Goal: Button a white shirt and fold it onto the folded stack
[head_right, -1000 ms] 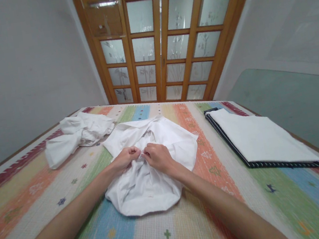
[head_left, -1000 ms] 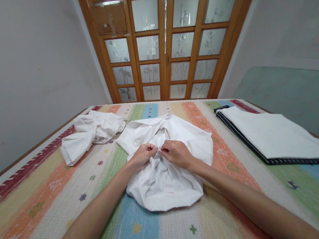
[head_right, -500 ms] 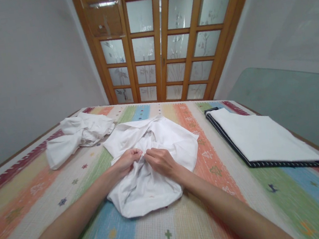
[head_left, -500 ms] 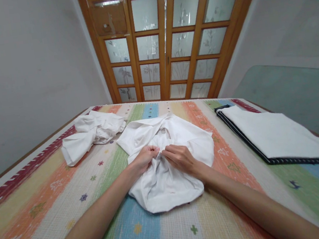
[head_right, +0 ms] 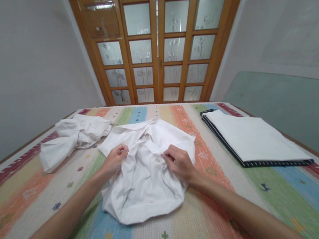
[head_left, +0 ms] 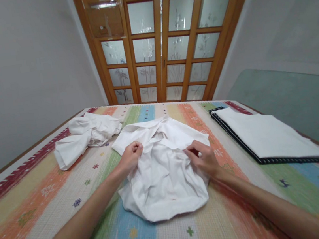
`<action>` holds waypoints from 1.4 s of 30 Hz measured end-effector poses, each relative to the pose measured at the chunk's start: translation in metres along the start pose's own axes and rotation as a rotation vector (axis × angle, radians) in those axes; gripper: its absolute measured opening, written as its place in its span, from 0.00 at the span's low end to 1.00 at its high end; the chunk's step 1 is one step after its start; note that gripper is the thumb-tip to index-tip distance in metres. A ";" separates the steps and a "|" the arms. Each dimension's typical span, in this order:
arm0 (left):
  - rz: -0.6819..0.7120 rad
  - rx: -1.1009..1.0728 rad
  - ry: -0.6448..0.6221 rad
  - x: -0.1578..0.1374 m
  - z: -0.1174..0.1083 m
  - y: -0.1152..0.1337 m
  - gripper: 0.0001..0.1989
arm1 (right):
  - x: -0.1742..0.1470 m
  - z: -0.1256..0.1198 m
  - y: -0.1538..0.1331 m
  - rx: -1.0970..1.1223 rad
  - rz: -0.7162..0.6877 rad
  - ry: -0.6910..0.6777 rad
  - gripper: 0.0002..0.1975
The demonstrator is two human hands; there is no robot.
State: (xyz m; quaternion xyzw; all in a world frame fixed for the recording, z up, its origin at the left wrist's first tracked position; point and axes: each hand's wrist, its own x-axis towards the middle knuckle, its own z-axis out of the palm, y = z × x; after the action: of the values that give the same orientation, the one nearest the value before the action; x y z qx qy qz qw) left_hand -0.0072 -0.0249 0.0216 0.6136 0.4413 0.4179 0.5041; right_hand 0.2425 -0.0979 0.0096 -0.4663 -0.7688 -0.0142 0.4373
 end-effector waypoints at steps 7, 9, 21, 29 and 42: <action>0.115 0.269 -0.325 -0.040 -0.036 0.002 0.15 | -0.031 -0.059 0.029 0.251 0.374 -0.208 0.14; 0.122 0.334 -0.372 -0.045 -0.033 0.005 0.15 | -0.024 -0.061 0.031 0.271 0.386 -0.212 0.16; 0.360 1.298 -0.039 0.032 0.024 0.017 0.11 | 0.082 0.025 0.017 -0.605 0.260 -0.568 0.15; 0.364 1.465 0.218 0.020 -0.056 0.020 0.15 | 0.048 -0.040 0.067 -0.838 0.519 -0.292 0.18; 0.615 1.196 0.114 0.043 0.002 0.033 0.19 | 0.071 -0.020 0.055 -0.697 0.239 -0.249 0.11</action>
State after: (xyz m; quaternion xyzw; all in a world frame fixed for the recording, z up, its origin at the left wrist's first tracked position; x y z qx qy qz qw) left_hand 0.0101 0.0125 0.0571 0.8618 0.4279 0.2577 -0.0885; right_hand 0.2830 -0.0258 0.0492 -0.6714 -0.7053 -0.1669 0.1546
